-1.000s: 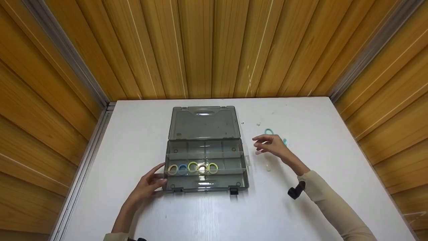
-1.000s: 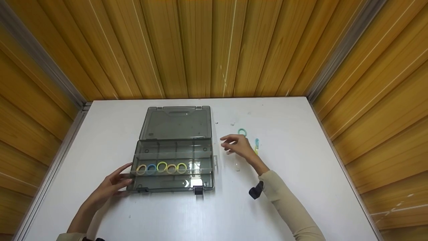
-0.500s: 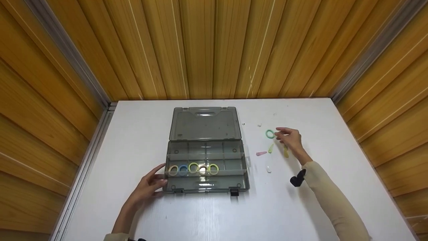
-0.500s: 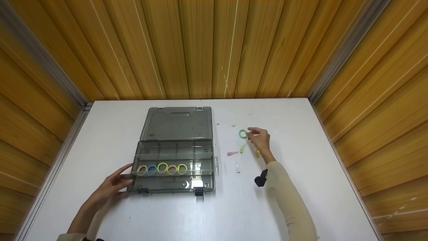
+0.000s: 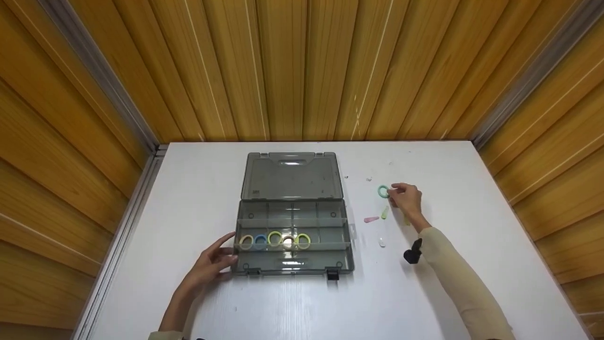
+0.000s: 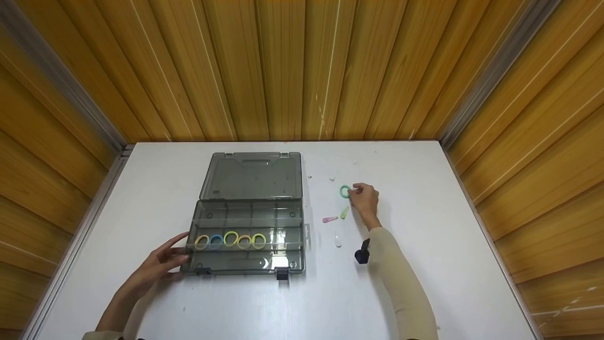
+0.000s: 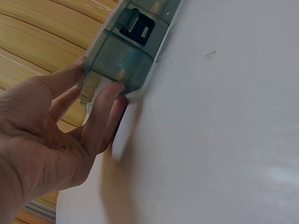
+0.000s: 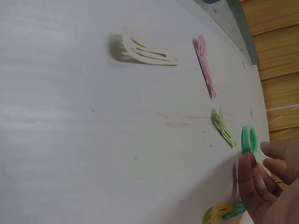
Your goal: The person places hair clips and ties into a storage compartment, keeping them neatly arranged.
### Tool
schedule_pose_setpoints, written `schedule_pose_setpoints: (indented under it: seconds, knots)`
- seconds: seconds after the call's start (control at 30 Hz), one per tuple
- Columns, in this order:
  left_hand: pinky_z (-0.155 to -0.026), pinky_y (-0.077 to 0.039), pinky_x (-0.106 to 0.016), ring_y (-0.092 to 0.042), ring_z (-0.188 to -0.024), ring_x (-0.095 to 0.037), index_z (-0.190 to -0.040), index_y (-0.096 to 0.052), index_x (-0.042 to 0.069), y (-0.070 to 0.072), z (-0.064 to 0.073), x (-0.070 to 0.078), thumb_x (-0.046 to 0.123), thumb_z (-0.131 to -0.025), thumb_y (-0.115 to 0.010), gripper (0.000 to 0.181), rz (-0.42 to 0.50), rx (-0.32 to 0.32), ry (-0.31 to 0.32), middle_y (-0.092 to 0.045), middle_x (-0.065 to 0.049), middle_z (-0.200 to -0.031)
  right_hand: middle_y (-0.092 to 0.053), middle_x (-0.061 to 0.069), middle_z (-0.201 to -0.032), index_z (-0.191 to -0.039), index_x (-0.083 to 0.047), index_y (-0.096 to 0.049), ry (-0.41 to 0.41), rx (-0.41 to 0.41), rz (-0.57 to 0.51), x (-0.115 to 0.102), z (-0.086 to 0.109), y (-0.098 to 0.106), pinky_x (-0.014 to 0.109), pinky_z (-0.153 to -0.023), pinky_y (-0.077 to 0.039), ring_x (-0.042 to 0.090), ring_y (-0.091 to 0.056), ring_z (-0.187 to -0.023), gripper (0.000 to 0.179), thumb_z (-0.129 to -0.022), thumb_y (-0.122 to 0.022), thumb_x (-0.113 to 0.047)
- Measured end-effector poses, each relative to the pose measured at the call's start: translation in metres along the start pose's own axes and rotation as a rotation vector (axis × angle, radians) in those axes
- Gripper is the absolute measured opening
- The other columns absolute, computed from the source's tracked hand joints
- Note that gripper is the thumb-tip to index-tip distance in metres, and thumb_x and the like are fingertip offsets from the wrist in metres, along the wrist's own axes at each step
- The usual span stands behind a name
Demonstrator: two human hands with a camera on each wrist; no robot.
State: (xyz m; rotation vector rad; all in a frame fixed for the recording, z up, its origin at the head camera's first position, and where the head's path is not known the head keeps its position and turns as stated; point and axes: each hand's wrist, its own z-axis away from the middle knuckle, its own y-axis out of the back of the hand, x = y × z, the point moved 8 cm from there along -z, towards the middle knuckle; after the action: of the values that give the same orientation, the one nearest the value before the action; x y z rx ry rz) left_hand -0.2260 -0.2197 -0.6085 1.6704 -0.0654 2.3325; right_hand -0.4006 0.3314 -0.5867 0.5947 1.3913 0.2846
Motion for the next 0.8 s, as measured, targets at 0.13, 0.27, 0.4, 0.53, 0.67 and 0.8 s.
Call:
schedule_pose_setpoints:
  seconds: [0.13, 0.27, 0.4, 0.53, 0.67, 0.8]
  knots:
    - [-0.093, -0.058, -0.049, -0.062, -0.116, -0.026, -0.161, -0.033, 0.021, -0.003, 0.001, 0.001, 0.02, -0.099, -0.069, 0.072, 0.013, -0.015, -0.007, -0.051, -0.027, -0.142, -0.071, 0.029, -0.109, -0.124, 0.01, -0.066, 0.012, 0.013, 0.047, 0.001, 0.0, -0.001, 0.016, -0.062, -0.057, 0.008, -0.068, -0.07, 0.032, -0.099, -0.065, -0.01]
    - [-0.095, -0.057, -0.049, -0.062, -0.118, -0.028, -0.161, -0.033, 0.022, -0.003, 0.002, -0.001, 0.02, -0.099, -0.068, 0.072, 0.017, -0.02, -0.01, -0.051, -0.027, -0.143, -0.073, 0.028, -0.105, -0.119, 0.01, -0.069, 0.025, 0.017, 0.11, 0.001, 0.0, -0.004, 0.013, -0.058, -0.052, 0.007, -0.065, -0.068, 0.03, -0.098, -0.066, -0.011]
    - [-0.095, -0.057, -0.049, -0.062, -0.118, -0.027, -0.161, -0.032, 0.021, -0.003, 0.003, -0.003, 0.02, -0.099, -0.068, 0.071, 0.017, -0.019, -0.012, -0.052, -0.027, -0.142, -0.073, 0.026, -0.103, -0.115, 0.01, -0.07, 0.047, 0.002, 0.168, -0.001, 0.001, -0.008, 0.013, -0.057, -0.048, 0.007, -0.062, -0.069, 0.027, -0.097, -0.066, -0.01]
    - [-0.094, -0.058, -0.048, -0.062, -0.118, -0.027, -0.161, -0.032, 0.021, -0.003, 0.003, -0.003, 0.02, -0.1, -0.068, 0.071, 0.015, -0.019, -0.017, -0.052, -0.027, -0.142, -0.073, 0.026, -0.101, -0.11, 0.009, -0.072, 0.067, -0.014, 0.178, -0.003, 0.001, -0.006, 0.014, -0.057, -0.048, 0.01, -0.064, -0.069, 0.023, -0.097, -0.066, -0.009]
    - [-0.091, -0.06, -0.048, -0.062, -0.118, -0.027, -0.161, -0.032, 0.022, -0.003, 0.002, -0.003, 0.019, -0.1, -0.068, 0.071, 0.013, -0.006, -0.01, -0.051, -0.026, -0.143, -0.074, 0.026, -0.099, -0.108, 0.008, -0.074, 0.093, -0.024, 0.193, -0.007, 0.001, -0.002, 0.015, -0.056, -0.048, 0.012, -0.066, -0.069, 0.023, -0.097, -0.065, -0.011]
    - [-0.088, -0.06, -0.046, -0.061, -0.116, -0.026, -0.161, -0.033, 0.023, -0.001, 0.003, -0.003, 0.018, -0.1, -0.067, 0.07, 0.015, 0.002, -0.008, -0.051, -0.026, -0.142, -0.074, 0.025, -0.102, -0.11, 0.006, -0.074, 0.12, -0.028, 0.194, -0.016, 0.003, 0.002, 0.014, -0.057, -0.047, 0.013, -0.067, -0.07, 0.025, -0.098, -0.065, -0.014]
